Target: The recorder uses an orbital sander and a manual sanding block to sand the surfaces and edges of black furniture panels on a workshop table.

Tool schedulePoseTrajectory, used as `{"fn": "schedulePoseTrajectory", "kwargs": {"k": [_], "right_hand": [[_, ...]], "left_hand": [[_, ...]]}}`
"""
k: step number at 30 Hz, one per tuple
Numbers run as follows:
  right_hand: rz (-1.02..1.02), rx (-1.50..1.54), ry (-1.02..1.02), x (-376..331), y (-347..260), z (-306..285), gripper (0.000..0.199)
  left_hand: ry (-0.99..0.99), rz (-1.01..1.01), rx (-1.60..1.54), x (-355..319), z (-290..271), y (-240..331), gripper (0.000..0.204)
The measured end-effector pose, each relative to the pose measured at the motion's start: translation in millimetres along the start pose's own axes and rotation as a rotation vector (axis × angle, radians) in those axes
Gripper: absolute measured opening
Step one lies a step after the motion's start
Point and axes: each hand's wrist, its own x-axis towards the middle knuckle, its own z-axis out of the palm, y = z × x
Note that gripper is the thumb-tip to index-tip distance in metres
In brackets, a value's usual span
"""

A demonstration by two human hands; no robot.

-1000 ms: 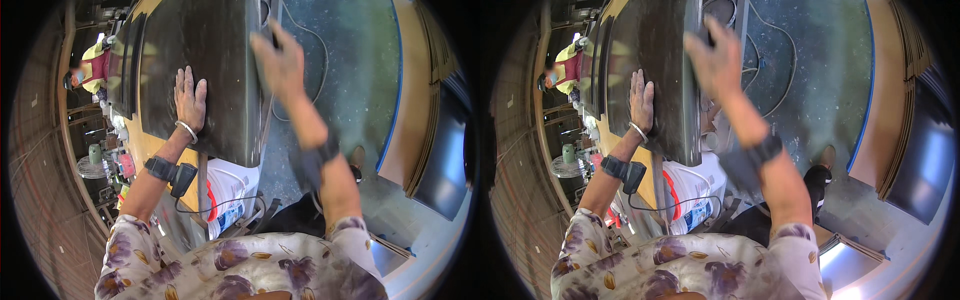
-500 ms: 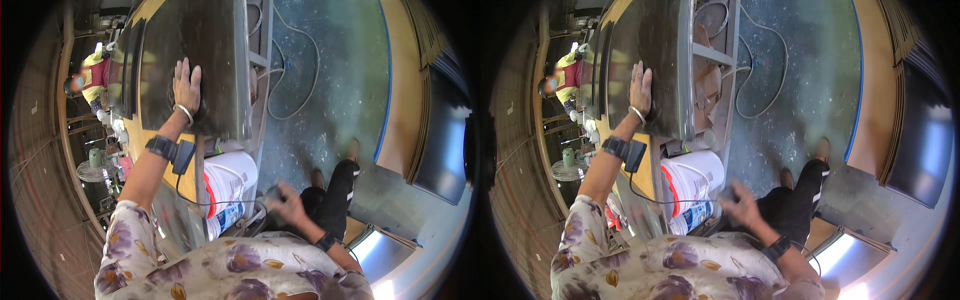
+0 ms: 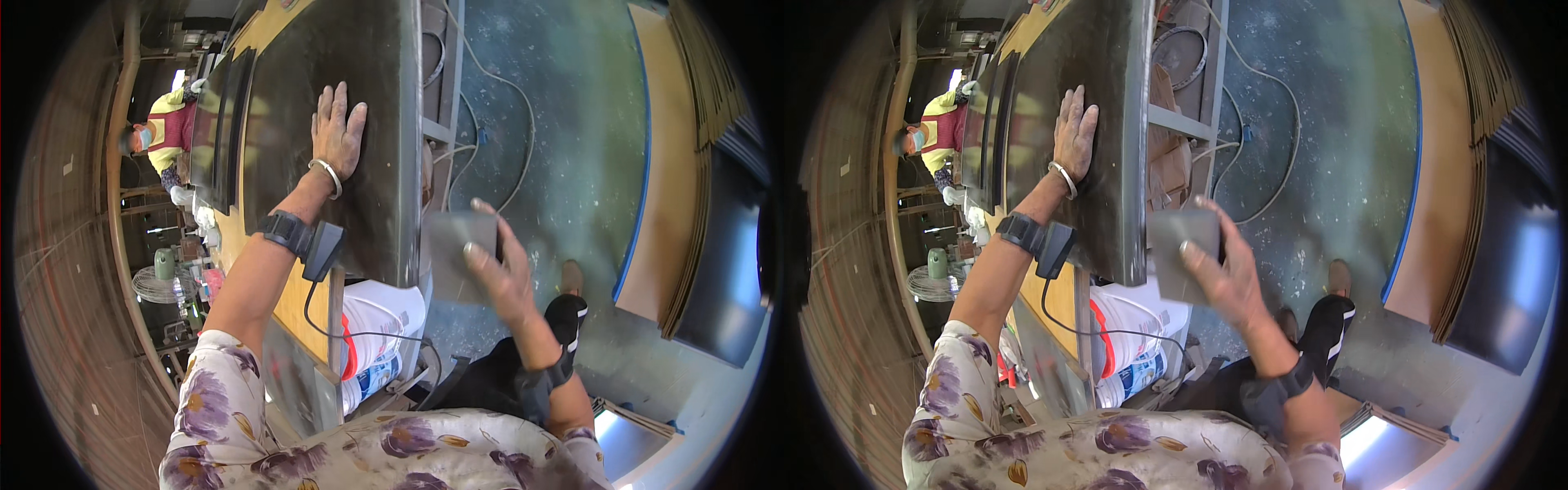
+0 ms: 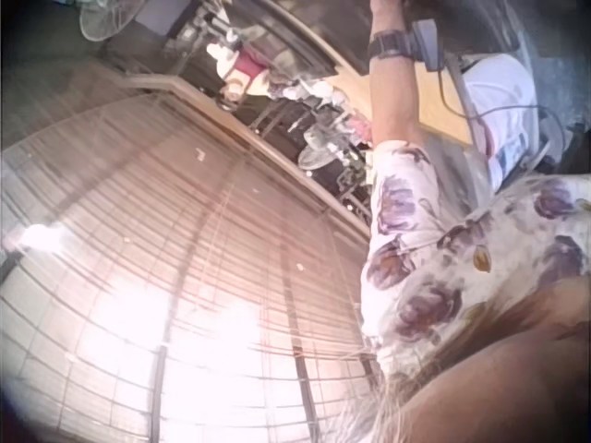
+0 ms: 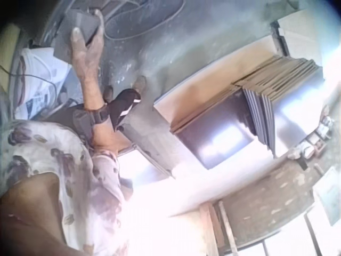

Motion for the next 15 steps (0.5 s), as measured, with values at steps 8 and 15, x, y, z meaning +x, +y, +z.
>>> {"fn": "schedulePoseTrajectory", "kwargs": {"k": [8, 15], "right_hand": [[-0.153, -0.388, 0.085, 7, 21, 28, 0.053], [-0.507, -0.385, 0.278, 244, -68, 16, 0.047]], "left_hand": [[-0.052, 0.119, -0.008, 17, -3, -3, 0.062], [-0.098, 0.129, 0.031, 14, -7, 1, 0.064]]}}
